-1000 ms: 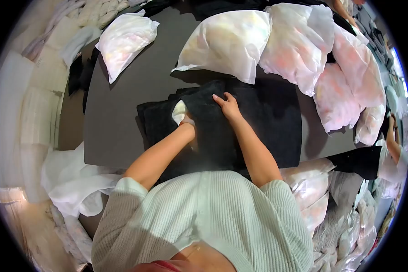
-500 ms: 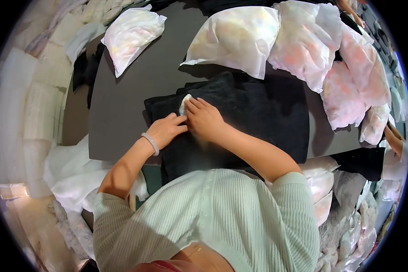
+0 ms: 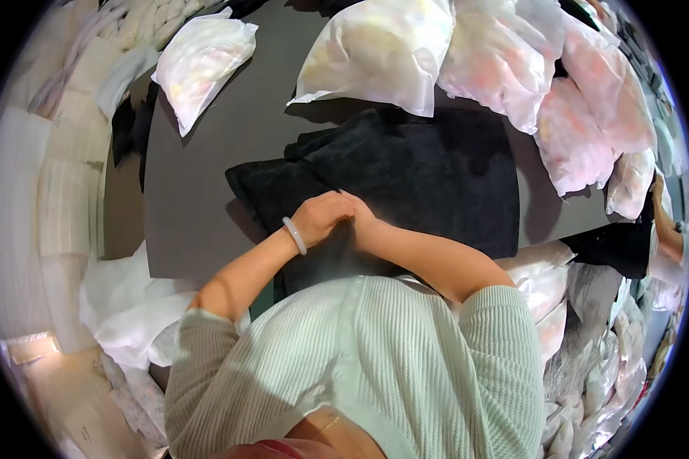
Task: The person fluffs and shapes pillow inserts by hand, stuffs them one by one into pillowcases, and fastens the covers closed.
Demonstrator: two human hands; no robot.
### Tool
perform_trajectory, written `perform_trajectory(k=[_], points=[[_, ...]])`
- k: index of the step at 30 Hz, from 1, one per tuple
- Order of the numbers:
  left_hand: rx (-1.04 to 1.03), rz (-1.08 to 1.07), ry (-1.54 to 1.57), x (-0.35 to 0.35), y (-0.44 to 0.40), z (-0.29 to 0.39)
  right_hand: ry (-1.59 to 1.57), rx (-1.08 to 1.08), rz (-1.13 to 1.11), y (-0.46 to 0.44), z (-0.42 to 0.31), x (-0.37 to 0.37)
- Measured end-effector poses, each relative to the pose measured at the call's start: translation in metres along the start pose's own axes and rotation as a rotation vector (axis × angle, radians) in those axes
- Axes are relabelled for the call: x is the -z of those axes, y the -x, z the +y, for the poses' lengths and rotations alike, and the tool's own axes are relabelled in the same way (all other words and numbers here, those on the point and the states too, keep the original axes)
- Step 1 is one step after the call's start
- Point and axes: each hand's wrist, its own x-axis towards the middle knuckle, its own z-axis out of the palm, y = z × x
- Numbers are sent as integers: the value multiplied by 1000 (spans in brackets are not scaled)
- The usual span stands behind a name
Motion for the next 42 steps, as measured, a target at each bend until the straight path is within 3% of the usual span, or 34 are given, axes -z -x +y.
perform_trajectory(k=[1,3,4,7,8,9,11,12,15,19,24,25,27,28,29,30,31,33,34,35,36,37,40,42], points=[[-7,-8,5,3,1,1,495,-54,253,4,-12,-2],[70,7,-11,20,9,5,1647,335,-32,3,-68,-20],[158,52,17,27,11,4,1780,301,-2,3,-80,-23],[303,149,-63,33,12,17,1684,373,150,21,-104,-29],[328,192,-139,29,14,18,1544,401,341,25,-112,-37],[333,200,-132,26,16,19,1549,393,332,28,-119,-43],[422,184,-375,27,14,26,1599,-28,579,28,-127,-53],[455,167,-338,26,12,29,1557,58,672,24,-123,-51],[476,216,-246,24,3,32,1559,-65,646,11,-116,-36],[459,330,-187,21,-2,30,1580,31,668,3,-113,-16],[589,351,-33,22,-1,26,1610,-105,587,-9,-114,-15],[586,368,-32,23,1,23,1626,-102,578,-10,-108,-4],[663,350,271,26,2,14,1543,112,471,-10,-104,22],[672,352,386,27,1,13,1561,113,457,-9,-113,21],[668,374,392,26,-2,13,1073,-56,472,-5,-124,13],[651,261,318,24,-5,14,578,-216,469,-2,-134,6],[636,149,243,21,-7,15,592,-225,458,-1,-142,-2],[670,102,196,-4,2,1,273,-362,574,0,-147,-15],[632,131,-38,-26,12,-10,273,-332,327,-3,-138,-1],[590,156,-273,-30,13,-10,346,-324,284,-7,-140,-10],[691,5,-280,-32,16,-8,373,-340,274,-10,-138,-16],[697,5,-278,-33,20,-5,399,-351,266,-12,-136,-21],[895,151,26,-13,14,12,548,-273,314,-12,-126,-40],[842,211,24,-11,18,13,844,-108,333,-8,-111,-40]])
